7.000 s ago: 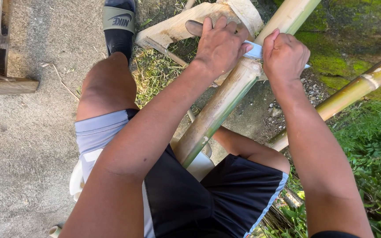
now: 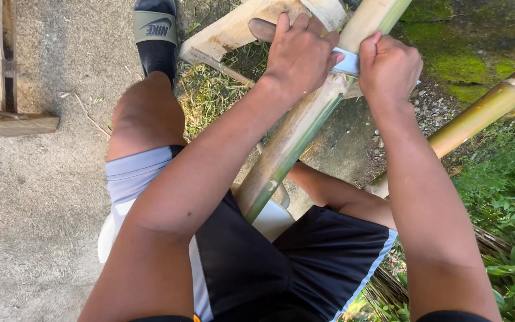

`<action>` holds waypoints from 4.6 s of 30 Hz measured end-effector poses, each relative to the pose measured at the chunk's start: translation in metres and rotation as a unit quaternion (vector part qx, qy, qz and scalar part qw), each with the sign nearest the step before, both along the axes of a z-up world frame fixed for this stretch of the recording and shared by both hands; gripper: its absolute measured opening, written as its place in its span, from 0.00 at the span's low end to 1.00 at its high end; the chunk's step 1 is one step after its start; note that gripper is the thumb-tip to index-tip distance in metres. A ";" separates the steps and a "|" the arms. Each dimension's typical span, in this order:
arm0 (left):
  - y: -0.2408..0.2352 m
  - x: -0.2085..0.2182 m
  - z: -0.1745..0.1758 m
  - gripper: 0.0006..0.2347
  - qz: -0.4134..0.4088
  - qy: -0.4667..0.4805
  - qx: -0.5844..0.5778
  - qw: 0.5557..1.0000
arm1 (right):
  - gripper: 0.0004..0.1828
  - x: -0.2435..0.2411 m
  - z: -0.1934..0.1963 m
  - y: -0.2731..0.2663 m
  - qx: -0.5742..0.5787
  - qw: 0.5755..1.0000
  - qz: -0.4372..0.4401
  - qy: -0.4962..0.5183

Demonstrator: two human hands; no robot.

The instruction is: The person uses a knife and a scraping tool to carve and smooth a bamboo pole.

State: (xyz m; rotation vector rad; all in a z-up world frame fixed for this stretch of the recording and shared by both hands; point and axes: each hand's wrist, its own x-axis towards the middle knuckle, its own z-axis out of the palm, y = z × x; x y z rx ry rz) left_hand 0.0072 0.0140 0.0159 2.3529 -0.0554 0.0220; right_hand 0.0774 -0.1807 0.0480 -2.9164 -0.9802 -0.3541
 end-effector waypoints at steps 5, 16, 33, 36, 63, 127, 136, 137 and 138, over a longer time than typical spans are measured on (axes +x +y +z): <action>0.004 0.001 -0.002 0.13 0.001 -0.036 0.001 0.999 | 0.19 -0.006 0.009 0.002 0.017 1.000 0.008 0.023; -0.026 0.016 -0.012 0.13 0.025 -0.182 0.043 0.982 | 0.25 -0.025 -0.019 -0.007 0.118 0.980 -0.141 -0.077; -0.006 0.027 -0.011 0.13 -0.054 -0.182 0.000 0.982 | 0.25 -0.040 -0.023 -0.005 0.033 0.974 -0.216 -0.055; -0.008 0.025 -0.009 0.13 -0.074 -0.132 -0.002 0.989 | 0.26 -0.036 -0.010 -0.007 0.068 0.976 -0.206 0.006; -0.011 0.024 -0.017 0.15 -0.029 -0.247 -0.074 0.966 | 0.26 -0.039 -0.009 0.002 0.135 0.975 -0.171 -0.052; -0.010 0.010 -0.025 0.14 0.068 -0.193 -0.044 0.978 | 0.19 0.002 -0.006 0.003 0.030 0.990 0.016 -0.137; 0.008 -0.003 -0.012 0.15 0.048 -0.174 -0.040 0.983 | 0.22 -0.008 -0.009 0.014 0.034 0.995 0.009 -0.098; 0.006 -0.004 -0.010 0.15 0.037 -0.124 -0.026 0.991 | 0.22 -0.007 -0.008 0.012 0.027 0.997 0.011 -0.070; 0.004 -0.004 -0.010 0.15 0.026 -0.073 -0.013 0.997 | 0.22 -0.007 -0.008 0.009 0.019 0.999 0.012 -0.042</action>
